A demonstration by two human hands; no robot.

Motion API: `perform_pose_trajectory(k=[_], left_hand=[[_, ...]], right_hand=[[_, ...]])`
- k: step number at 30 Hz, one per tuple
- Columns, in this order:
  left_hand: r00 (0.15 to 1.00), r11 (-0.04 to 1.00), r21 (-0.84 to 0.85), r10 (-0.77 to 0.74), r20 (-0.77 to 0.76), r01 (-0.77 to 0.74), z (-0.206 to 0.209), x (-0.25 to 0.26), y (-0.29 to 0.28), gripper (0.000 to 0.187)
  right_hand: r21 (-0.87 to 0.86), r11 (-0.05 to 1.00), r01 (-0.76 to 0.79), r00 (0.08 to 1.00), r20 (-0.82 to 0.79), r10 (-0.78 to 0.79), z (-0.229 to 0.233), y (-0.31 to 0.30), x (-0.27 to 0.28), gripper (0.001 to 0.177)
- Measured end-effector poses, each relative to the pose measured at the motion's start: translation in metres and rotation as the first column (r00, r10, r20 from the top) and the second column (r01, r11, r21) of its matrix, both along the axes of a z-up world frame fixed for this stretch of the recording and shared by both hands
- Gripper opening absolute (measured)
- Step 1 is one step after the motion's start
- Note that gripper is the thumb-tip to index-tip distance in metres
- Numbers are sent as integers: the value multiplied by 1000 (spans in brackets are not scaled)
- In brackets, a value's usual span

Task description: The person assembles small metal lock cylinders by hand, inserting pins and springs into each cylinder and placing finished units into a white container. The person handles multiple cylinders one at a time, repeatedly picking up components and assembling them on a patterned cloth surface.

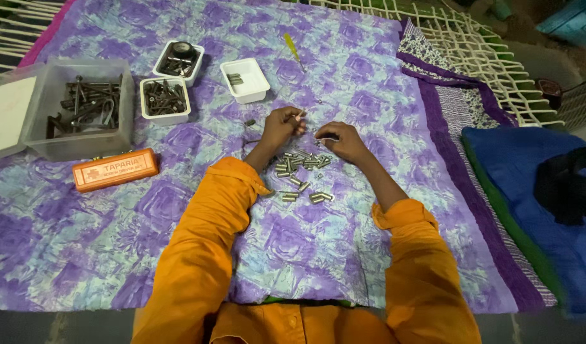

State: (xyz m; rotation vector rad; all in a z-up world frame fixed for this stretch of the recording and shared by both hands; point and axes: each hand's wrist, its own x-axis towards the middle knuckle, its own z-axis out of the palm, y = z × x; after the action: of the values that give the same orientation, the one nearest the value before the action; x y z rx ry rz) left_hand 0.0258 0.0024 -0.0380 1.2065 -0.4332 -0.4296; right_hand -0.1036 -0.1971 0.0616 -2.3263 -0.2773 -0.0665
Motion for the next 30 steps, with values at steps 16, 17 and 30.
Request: perform_pose_trajectory(k=[16,17,30], left_hand=[[915,934,333,-19,404,-127,54,-34,14,18],[925,940,318,-9,381,-122,56,-33,12,18],[883,922,348,-14,470,-171,63,-36,17,22]], right_hand=[[106,987,121,991,48,-127,1,4,-4,22],[82,990,117,992,40,-120,1,2,-2,23],[153,969,-193,975,-84,207,14,-1,-7,19]])
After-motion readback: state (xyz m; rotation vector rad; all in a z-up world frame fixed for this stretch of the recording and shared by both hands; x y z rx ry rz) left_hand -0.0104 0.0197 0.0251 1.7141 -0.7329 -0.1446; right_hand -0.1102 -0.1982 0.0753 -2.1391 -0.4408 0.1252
